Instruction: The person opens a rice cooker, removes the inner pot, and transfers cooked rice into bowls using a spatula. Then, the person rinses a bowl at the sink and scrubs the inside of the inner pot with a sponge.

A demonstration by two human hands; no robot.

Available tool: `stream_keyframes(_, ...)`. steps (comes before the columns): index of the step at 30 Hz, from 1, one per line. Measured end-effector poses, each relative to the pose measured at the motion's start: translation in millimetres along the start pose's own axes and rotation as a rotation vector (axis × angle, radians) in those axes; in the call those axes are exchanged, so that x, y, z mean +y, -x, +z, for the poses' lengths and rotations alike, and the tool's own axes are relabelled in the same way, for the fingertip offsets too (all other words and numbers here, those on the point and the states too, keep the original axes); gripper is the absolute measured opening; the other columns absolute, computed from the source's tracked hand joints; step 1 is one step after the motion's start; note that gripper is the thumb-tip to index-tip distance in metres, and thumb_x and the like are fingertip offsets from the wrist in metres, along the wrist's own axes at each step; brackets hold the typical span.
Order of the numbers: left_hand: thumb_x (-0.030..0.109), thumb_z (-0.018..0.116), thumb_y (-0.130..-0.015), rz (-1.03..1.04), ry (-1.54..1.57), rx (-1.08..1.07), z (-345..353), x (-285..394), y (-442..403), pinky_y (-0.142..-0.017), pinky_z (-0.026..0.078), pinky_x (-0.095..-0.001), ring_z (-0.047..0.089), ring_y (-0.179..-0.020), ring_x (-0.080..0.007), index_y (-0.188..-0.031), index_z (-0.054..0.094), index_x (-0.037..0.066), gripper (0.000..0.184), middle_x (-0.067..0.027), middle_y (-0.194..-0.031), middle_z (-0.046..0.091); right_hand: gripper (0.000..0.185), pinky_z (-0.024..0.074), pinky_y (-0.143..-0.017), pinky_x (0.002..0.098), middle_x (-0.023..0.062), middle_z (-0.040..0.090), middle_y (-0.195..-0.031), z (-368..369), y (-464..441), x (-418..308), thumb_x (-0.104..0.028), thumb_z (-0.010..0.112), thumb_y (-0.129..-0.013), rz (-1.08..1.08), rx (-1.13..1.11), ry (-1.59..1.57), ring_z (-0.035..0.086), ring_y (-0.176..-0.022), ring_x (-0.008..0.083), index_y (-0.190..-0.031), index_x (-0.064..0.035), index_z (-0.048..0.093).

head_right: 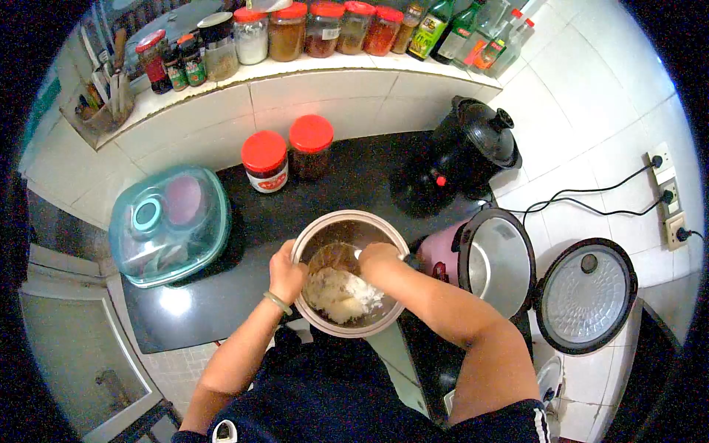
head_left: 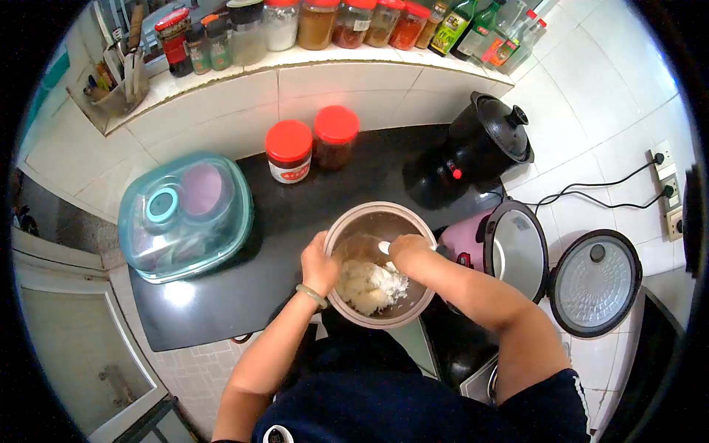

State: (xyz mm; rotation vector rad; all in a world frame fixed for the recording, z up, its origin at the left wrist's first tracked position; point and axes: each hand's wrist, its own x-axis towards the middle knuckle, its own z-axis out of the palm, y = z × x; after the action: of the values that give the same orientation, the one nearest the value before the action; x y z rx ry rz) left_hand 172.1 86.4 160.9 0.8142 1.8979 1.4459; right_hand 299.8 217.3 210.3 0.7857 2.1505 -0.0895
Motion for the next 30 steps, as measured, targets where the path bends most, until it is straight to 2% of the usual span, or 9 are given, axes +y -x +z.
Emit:
stream_keyframes(5,0.006,0.063,-0.072,-0.026,-0.045,-0.011,-3,3,2,-0.072,0.048,-0.0339,0.063,-0.081,-0.0297,-0.096,0.061,0.003,0.025,-0.0167,-0.085,0.065,0.026,0.0505,-0.072,0.0379,0.0117,0.064,-0.105,3,-11,0,-0.010,0.054,-0.077,-0.074,-0.166,0.120,0.064,-0.091,0.0259,-0.099,-0.0060,0.066)
stream_keyframes(11,0.003,0.063,-0.067,-0.042,-0.082,-0.030,-3,4,5,-0.071,0.048,-0.0341,0.063,-0.080,-0.0306,-0.093,0.063,0.004,0.026,-0.0171,-0.084,0.065,0.025,0.0502,-0.070,0.0379,0.0155,0.065,-0.093,10,-5,6,-0.010,0.054,-0.075,-0.225,-0.251,0.014,0.064,-0.085,0.0275,-0.095,-0.0012,0.066)
stream_keyframes(13,-0.007,0.053,-0.062,-0.010,-0.077,0.000,-1,9,5,-0.068,0.047,-0.0278,0.061,-0.071,-0.0160,-0.093,0.063,0.002,0.034,-0.0115,-0.078,0.065,0.023,0.0501,-0.068,0.0386,0.0193,0.065,-0.089,20,0,3,-0.009,0.056,-0.073,-0.247,-0.323,-0.115,0.064,-0.078,0.0296,-0.091,0.0016,0.065)
stream_keyframes(15,-0.007,0.054,-0.062,-0.023,-0.098,-0.012,0,5,4,-0.068,0.047,-0.0277,0.061,-0.071,-0.0155,-0.093,0.063,0.002,0.033,-0.0107,-0.078,0.065,0.022,0.0499,-0.070,0.0390,0.0212,0.064,-0.090,51,4,-10,-0.010,0.059,-0.071,-0.344,-0.263,-0.153,0.063,-0.082,0.0319,-0.088,0.0024,0.065)
stream_keyframes(17,-0.007,0.054,-0.062,-0.037,-0.126,-0.019,0,5,3,-0.068,0.047,-0.0275,0.061,-0.071,-0.0149,-0.093,0.063,0.002,0.033,-0.0100,-0.078,0.065,0.021,0.0506,-0.071,0.0409,0.0213,0.063,-0.094,51,40,-37,-0.006,0.050,-0.077,-0.299,-0.118,-0.194,0.063,-0.085,0.0329,-0.089,0.0028,0.065)
stream_keyframes(21,-0.005,0.057,-0.064,-0.093,-0.062,-0.097,-1,-3,3,-0.072,0.047,-0.0284,0.061,-0.077,-0.0164,-0.098,0.060,0.002,0.035,-0.0107,-0.084,0.065,0.024,0.0518,-0.071,0.0412,0.0190,0.064,-0.094,64,56,-27,-0.010,0.048,-0.081,-0.203,-0.030,-0.160,0.064,-0.087,0.0320,-0.092,0.0004,0.066)
stream_keyframes(23,-0.004,0.058,-0.064,-0.113,-0.001,-0.169,-1,0,5,-0.074,0.047,-0.0289,0.061,-0.079,-0.0173,-0.102,0.059,0.002,0.038,-0.0115,-0.088,0.065,0.022,0.0521,-0.070,0.0387,0.0161,0.065,-0.092,30,53,-6,-0.011,0.049,-0.081,-0.119,-0.013,-0.253,0.064,-0.087,0.0280,-0.092,-0.0018,0.067)
stream_keyframes(25,0.003,0.061,-0.071,-0.072,-0.067,-0.024,3,17,16,-0.077,0.047,-0.0342,0.062,-0.090,-0.0288,-0.106,0.056,0.003,0.036,-0.0174,-0.093,0.063,0.020,0.0519,-0.070,0.0369,0.0141,0.066,-0.094,33,16,12,-0.013,0.060,-0.076,-0.082,0.020,-0.144,0.064,-0.087,0.0264,-0.093,-0.0047,0.067)
stream_keyframes(30,-0.005,0.058,-0.069,0.042,-0.088,-0.024,6,11,30,-0.078,0.047,-0.0336,0.061,-0.093,-0.0295,-0.109,0.052,0.003,0.041,-0.0183,-0.095,0.062,0.024,0.0498,-0.077,0.0359,0.0149,0.065,-0.096,21,-20,15,-0.008,0.060,-0.073,-0.117,-0.080,-0.157,0.063,-0.091,0.0282,-0.096,-0.0031,0.066)
